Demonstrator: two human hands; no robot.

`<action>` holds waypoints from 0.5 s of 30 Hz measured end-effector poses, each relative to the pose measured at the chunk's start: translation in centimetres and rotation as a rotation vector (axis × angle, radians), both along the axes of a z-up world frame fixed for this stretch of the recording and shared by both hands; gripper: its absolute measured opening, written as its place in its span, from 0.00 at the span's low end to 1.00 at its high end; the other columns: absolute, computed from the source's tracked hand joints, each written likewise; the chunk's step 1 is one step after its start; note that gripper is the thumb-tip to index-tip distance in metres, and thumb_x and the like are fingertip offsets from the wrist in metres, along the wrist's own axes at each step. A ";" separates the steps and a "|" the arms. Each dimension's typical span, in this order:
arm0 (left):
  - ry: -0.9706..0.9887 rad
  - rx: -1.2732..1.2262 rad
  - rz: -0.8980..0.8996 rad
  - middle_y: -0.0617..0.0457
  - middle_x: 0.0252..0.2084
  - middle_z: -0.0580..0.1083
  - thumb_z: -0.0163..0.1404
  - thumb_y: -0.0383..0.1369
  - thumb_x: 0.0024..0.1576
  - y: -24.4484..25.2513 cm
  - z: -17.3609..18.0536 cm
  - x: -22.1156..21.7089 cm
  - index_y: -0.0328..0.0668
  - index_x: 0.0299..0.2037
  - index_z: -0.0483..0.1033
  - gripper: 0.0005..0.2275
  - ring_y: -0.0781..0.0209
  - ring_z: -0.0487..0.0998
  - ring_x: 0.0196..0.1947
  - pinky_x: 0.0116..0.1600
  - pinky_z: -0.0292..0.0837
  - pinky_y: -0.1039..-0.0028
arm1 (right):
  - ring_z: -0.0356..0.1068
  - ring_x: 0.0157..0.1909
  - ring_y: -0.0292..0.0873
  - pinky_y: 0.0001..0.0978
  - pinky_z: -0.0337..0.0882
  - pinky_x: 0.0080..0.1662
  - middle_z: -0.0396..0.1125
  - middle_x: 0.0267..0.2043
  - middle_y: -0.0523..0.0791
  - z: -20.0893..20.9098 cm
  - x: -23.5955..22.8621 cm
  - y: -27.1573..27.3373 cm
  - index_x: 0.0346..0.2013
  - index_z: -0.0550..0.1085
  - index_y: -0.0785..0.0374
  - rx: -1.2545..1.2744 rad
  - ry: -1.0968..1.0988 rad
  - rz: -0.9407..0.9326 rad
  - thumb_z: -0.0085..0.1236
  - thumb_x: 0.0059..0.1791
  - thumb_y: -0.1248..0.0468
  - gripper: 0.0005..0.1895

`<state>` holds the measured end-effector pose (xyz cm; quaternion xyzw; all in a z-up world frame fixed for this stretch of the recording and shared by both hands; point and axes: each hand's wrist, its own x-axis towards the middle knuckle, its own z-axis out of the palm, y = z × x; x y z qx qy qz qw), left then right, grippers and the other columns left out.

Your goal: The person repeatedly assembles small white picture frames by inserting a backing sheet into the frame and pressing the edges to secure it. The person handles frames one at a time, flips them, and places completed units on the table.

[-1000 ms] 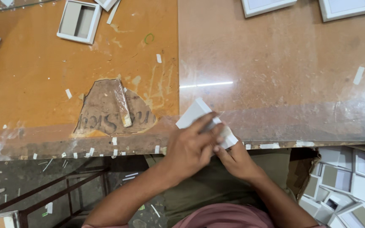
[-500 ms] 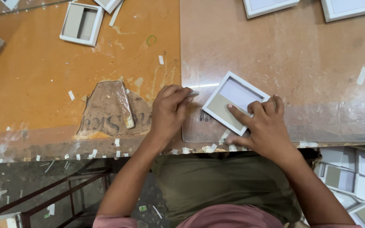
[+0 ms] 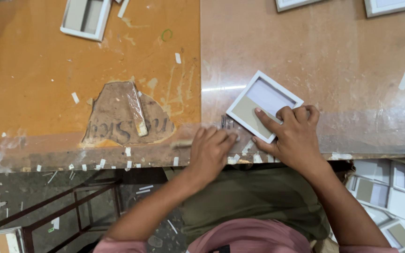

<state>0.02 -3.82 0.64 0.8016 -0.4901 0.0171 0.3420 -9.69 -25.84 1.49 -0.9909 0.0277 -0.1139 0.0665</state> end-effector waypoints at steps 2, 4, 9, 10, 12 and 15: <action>-0.026 -0.070 0.038 0.49 0.32 0.67 0.52 0.20 0.48 0.4 0.6 0.3 0.34 0.47 0.80 0.16 0.51 0.69 0.38 0.43 0.62 0.59 | 0.57 0.47 0.51 0.57 0.53 0.58 0.63 0.40 0.48 0.1 0.4 -0.2 0.60 0.77 0.47 0.038 -0.028 0.012 0.64 0.43 0.41 0.33; -0.036 -0.172 0.109 0.48 0.32 0.66 0.51 0.18 0.49 0.1 0.8 0.7 0.34 0.48 0.79 0.16 0.52 0.69 0.38 0.44 0.63 0.60 | 0.57 0.49 0.52 0.55 0.53 0.59 0.63 0.42 0.49 -0.2 0.0 -0.1 0.60 0.77 0.47 0.044 -0.037 0.018 0.64 0.43 0.43 0.32; -0.104 -0.070 0.213 0.46 0.33 0.69 0.52 0.20 0.48 -2.5 0.3 1.6 0.32 0.47 0.80 0.15 0.47 0.71 0.36 0.40 0.64 0.58 | 0.56 0.49 0.53 0.54 0.53 0.59 0.63 0.43 0.49 -0.4 -0.2 -0.2 0.61 0.77 0.47 0.052 -0.016 0.028 0.64 0.43 0.44 0.32; -0.132 -0.031 0.186 0.46 0.32 0.70 0.52 0.20 0.47 -3.0 0.5 1.1 0.31 0.46 0.80 0.16 0.46 0.71 0.35 0.39 0.63 0.57 | 0.56 0.49 0.54 0.53 0.53 0.58 0.63 0.43 0.50 -0.3 -0.2 -0.3 0.61 0.77 0.47 0.067 -0.012 0.033 0.64 0.43 0.45 0.32; 0.004 -0.017 0.092 0.48 0.33 0.71 0.51 0.18 0.50 -3.4 1.1 -1.0 0.36 0.44 0.82 0.13 0.49 0.73 0.37 0.39 0.64 0.58 | 0.56 0.49 0.55 0.52 0.53 0.58 0.63 0.45 0.51 0.1 -0.3 -0.4 0.62 0.76 0.46 0.100 -0.004 0.043 0.63 0.43 0.46 0.32; 0.138 -0.081 0.027 0.47 0.35 0.70 0.50 0.19 0.47 -2.4 1.4 -2.1 0.35 0.45 0.81 0.15 0.47 0.74 0.39 0.43 0.68 0.59 | 0.56 0.50 0.55 0.51 0.53 0.60 0.62 0.47 0.52 0.4 -0.3 -0.9 0.62 0.76 0.46 0.141 0.006 0.081 0.63 0.43 0.47 0.32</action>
